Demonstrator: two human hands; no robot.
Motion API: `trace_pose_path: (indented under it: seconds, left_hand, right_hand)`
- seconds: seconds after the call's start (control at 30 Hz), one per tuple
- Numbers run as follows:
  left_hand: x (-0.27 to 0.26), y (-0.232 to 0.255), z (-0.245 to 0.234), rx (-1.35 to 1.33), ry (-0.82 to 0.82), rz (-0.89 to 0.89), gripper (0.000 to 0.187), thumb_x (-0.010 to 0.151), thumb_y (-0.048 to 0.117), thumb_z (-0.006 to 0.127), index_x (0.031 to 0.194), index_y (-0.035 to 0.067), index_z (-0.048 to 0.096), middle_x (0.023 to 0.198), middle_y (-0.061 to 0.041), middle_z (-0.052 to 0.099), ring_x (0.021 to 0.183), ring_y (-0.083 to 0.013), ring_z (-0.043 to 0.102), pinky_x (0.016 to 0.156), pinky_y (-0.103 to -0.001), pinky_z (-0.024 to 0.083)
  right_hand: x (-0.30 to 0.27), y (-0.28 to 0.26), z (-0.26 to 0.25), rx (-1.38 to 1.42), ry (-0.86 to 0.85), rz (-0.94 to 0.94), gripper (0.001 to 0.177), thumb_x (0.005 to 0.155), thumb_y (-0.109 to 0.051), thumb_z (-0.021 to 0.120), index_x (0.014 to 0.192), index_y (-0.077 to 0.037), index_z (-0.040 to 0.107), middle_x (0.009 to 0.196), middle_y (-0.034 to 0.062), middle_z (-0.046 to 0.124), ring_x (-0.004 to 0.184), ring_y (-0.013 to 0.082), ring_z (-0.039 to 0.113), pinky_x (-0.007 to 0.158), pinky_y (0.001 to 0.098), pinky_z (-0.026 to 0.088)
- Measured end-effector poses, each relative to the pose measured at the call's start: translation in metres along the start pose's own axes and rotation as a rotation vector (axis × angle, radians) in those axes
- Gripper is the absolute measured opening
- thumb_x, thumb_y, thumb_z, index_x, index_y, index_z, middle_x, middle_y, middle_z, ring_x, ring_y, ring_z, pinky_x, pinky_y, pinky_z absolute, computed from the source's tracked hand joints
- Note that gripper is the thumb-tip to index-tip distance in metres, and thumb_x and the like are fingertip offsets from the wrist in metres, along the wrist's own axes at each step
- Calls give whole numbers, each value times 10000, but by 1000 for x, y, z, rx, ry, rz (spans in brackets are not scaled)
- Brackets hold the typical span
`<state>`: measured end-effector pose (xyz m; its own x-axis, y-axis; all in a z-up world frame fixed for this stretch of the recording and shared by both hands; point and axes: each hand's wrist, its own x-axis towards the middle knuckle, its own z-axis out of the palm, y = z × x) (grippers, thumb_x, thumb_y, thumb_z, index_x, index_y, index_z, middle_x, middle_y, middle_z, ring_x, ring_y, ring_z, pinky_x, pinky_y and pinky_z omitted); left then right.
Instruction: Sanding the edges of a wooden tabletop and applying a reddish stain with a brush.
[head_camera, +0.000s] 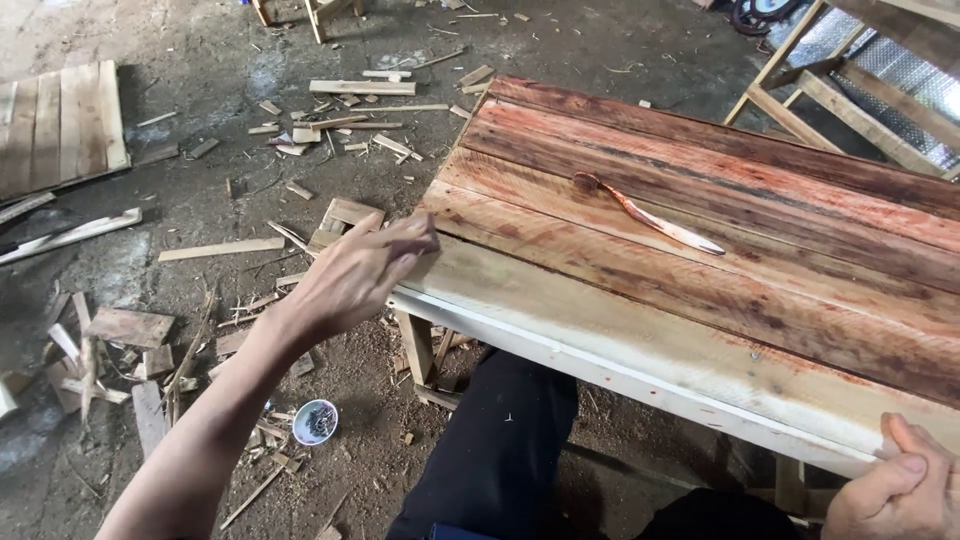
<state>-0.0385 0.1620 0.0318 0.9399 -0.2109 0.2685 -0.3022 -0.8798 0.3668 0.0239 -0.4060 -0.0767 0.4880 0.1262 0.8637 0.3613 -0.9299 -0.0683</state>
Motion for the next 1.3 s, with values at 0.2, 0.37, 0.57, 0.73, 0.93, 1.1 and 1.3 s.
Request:
trace_pose_path:
  seconds: [0.2,0.37,0.57,0.73,0.93,1.1,1.3]
  left_hand:
    - [-40,23,-13,-45,194,90,291,1012,115,510,1209,14,699,1277,-97,728,1132,-258,716,1210,-541,328]
    - [-4,8,-3,-112,-19,-125,513,1072,340,241,1497,143,448,1354,-261,627,1161,-368,629,1226,-610,207]
    - [-10,-5,3,-204,15,-331,537,1042,356,314,1447,97,554,1065,-165,603,745,-239,582,666,-354,567]
    - [-60,6,-4,-461,19,-660,837,870,635,258,1535,190,503,582,30,357,410,-117,377,358,-321,478]
    - [-30,-5,18,-954,264,-473,750,932,557,370,1464,43,492,1437,-186,613,1366,-284,544,1177,-464,365]
    - [-67,-10,19,-1015,191,-532,727,952,527,309,1511,81,440,1563,-213,496,1466,-334,452,1224,-552,271]
    - [-93,-3,59,-641,493,-745,688,972,597,423,1136,-31,649,670,-30,511,463,-134,456,350,-282,408]
  right_hand:
    - [-2,-3,4,45,-30,27,532,1352,20,337,1352,281,801,1336,378,768,1188,456,724,1048,435,583]
    - [-3,-4,4,69,-14,51,497,1346,50,348,1368,287,785,1327,385,763,1150,443,723,1003,430,592]
    - [-2,6,4,36,24,-36,487,1301,59,375,1338,248,823,1268,338,806,1199,448,733,1082,458,591]
    - [-13,9,20,280,-8,84,525,1325,51,267,1369,413,644,1304,503,675,1180,569,708,913,493,570]
    - [-7,3,12,251,-15,89,507,1313,63,288,1370,399,662,1306,496,674,1192,562,697,998,518,584]
    - [-11,-1,14,294,28,42,474,1321,100,293,1360,425,636,1274,508,666,1170,573,699,1031,532,595]
    - [-6,-6,8,333,4,58,537,1364,44,261,1373,453,609,1312,535,642,1283,593,647,1148,567,571]
